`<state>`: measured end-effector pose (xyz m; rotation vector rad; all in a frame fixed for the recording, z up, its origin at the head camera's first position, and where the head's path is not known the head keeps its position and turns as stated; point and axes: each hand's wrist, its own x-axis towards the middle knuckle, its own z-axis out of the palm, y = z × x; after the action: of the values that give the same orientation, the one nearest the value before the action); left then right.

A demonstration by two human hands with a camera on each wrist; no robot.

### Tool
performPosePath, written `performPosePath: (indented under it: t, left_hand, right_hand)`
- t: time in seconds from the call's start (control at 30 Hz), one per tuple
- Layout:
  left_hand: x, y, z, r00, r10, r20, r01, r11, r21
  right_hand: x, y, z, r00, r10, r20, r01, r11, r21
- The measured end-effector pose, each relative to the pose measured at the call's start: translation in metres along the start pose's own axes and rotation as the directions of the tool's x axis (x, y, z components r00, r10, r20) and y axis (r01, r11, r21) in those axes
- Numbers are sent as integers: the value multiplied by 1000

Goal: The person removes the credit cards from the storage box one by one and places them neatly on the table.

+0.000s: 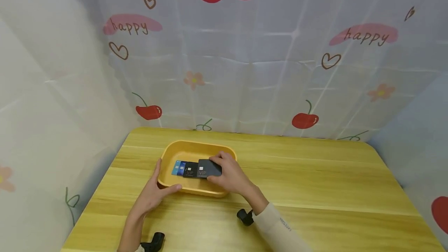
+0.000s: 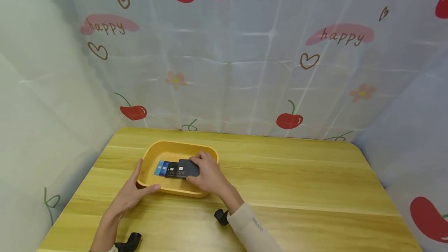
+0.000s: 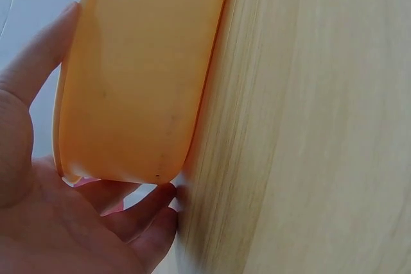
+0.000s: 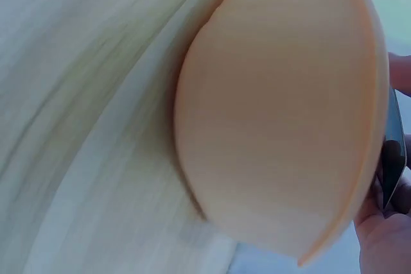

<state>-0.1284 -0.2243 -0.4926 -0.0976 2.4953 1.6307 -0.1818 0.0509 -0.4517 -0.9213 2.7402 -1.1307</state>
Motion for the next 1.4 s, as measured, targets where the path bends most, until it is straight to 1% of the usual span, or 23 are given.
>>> performPosePath:
  t: [0.07, 0.27, 0.53, 0.7, 0.8, 0.97, 1.2, 1.4]
  left_hand:
    - [1, 0, 0, 1000, 3, -3, -3, 1000, 2]
    - [2, 1, 0, 1000, 5, -4, -5, 1000, 5]
    - [0, 0, 0, 1000, 2, -6, -2, 1000, -11]
    - [-2, 0, 0, 1000, 10, -7, -11, 999, -32]
    - [-1, 0, 0, 1000, 15, -7, -15, 999, -37]
    - [1, -2, 0, 1000, 6, -10, -6, 999, -32]
    - [0, -1, 0, 1000, 7, -8, -7, 1000, -27]
    - [-1, -1, 0, 1000, 2, -3, -3, 999, -39]
  right_hand:
    - [-5, 3, -3, 1000, -10, -8, 9, 1000, -16]
    - [-18, 9, -9, 999, -30, -27, 30, 1000, -6]
    - [-26, 16, -17, 998, -23, -54, 24, 999, 26]
    - [-30, 20, -21, 996, -45, -74, 46, 999, 12]
    - [-33, 22, -24, 995, -53, -82, 55, 998, 23]
    - [-37, 26, -28, 996, -38, -82, 41, 999, 28]
    - [-45, 36, -31, 994, -15, -108, 16, 1000, 8]
    - [-54, 44, -34, 995, 17, -102, -15, 1000, 27]
